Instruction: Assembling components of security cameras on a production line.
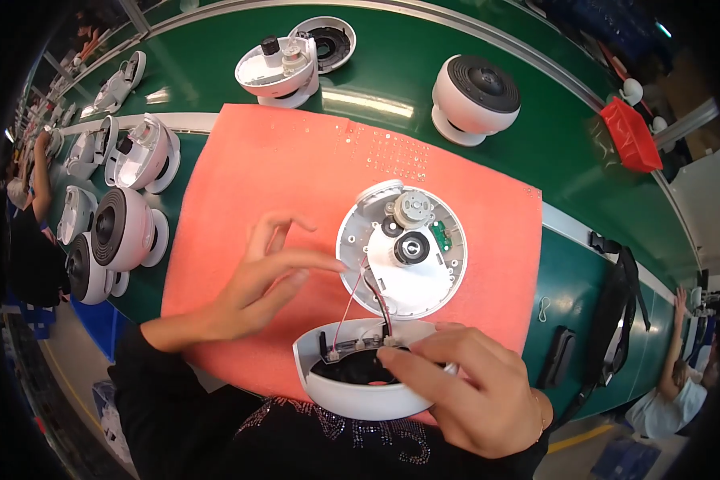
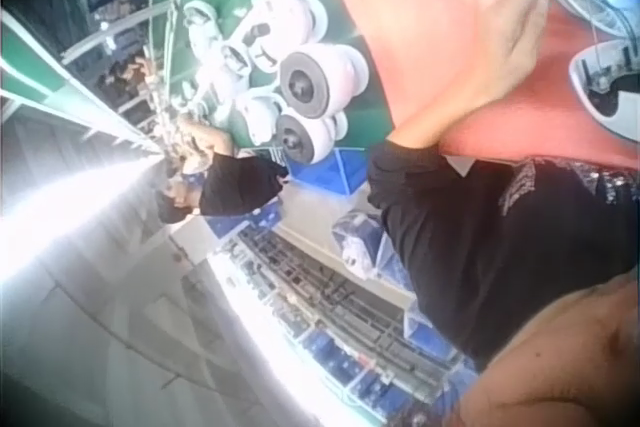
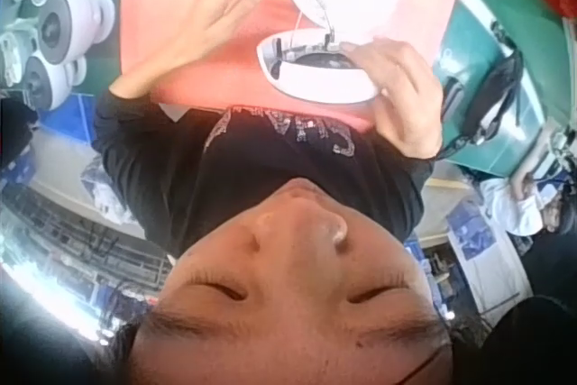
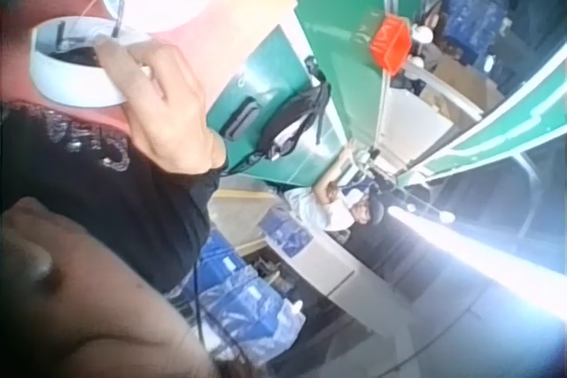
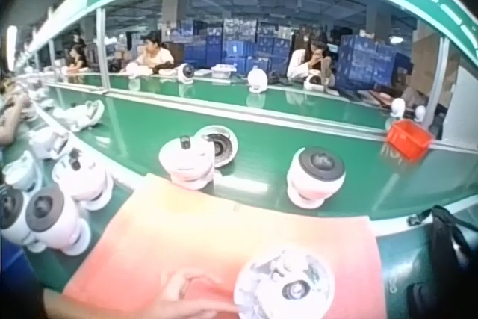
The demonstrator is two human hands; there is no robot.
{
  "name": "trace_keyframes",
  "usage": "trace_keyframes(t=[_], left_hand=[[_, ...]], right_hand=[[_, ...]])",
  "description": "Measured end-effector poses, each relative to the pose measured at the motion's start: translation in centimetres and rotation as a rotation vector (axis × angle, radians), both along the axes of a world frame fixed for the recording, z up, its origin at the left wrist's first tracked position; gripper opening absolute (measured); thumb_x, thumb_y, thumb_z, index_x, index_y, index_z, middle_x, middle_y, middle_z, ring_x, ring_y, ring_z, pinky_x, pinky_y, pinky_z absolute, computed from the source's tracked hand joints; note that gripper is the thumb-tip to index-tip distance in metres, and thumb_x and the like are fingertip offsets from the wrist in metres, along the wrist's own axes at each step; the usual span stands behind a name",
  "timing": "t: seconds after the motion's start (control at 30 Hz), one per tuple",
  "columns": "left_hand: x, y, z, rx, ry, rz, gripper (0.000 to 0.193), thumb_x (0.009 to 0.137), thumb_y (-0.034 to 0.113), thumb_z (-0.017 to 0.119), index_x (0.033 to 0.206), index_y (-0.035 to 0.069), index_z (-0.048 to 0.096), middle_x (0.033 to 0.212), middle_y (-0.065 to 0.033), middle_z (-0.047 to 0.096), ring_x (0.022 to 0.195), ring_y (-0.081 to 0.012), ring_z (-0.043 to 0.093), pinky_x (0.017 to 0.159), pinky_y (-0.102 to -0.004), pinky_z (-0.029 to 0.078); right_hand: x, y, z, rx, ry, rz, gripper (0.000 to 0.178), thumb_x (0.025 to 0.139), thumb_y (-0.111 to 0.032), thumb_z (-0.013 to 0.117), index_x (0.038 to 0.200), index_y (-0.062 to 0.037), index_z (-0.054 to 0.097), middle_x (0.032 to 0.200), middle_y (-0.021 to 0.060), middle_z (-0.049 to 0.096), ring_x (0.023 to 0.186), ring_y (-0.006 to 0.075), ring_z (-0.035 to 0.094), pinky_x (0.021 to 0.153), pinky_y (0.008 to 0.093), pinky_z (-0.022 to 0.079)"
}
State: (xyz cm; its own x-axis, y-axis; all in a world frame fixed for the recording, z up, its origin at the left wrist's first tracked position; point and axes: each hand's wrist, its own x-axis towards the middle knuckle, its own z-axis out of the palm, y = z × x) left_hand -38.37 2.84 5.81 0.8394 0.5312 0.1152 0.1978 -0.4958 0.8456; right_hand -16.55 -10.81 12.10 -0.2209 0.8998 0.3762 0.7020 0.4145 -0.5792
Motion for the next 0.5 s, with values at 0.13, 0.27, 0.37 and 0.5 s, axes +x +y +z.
trace_keyframes(t=[0.13,0.27,0.37,0.5], left_hand=[[2.3,1.0,0.0,0.415,-0.02,-0.088,0.04,0.069,-0.001,0.057,0.101,0.022,0.064,0.124,-0.0145,0.035,0.121,-0.0279,0.025,0.096,-0.046,0.018],[2.5,1.2,-0.4,0.218,-0.088,0.11,0.032,0.068,0.003,0.063,0.099,0.009,0.062,0.129,-0.0132,0.035,0.121,-0.0328,0.024,0.098,-0.046,0.022],[1.8,1.7,-0.2,0.333,0.087,0.202,0.028,0.072,0.002,0.061,0.1,0.006,0.061,0.125,-0.0142,0.045,0.122,-0.0332,0.033,0.097,-0.0426,0.033],[1.6,1.3,-0.4,0.063,-0.08,0.103,0.032,0.075,-0.001,0.057,0.106,0.002,0.058,0.119,-0.0217,0.052,0.114,-0.035,0.047,0.089,-0.0391,0.044]], right_hand=[[1.9,1.2,0.1,-0.371,0.346,0.034,0.048,0.069,-0.004,0.07,0.113,0.0005,0.052,0.101,0.0131,0.058,0.089,0.023,0.06,0.074,0.0306,0.048],[3.8,4.7,-3.6,-0.469,0.984,-0.034,0.049,0.085,-0.011,0.057,0.127,0.0019,0.035,0.115,0.0113,0.05,0.108,0.0179,0.049,0.09,0.0299,0.041],[4.7,5.5,-4.1,-0.582,1.027,-0.111,0.045,0.087,-0.012,0.054,0.126,0.0003,0.036,0.108,0.0103,0.054,0.096,0.0144,0.055,0.076,0.026,0.049],[5.3,5.7,-3.8,-0.672,0.951,-0.107,0.038,0.088,-0.013,0.052,0.122,-0.001,0.038,0.099,0.0096,0.058,0.087,0.0128,0.06,0.068,0.0248,0.053]])
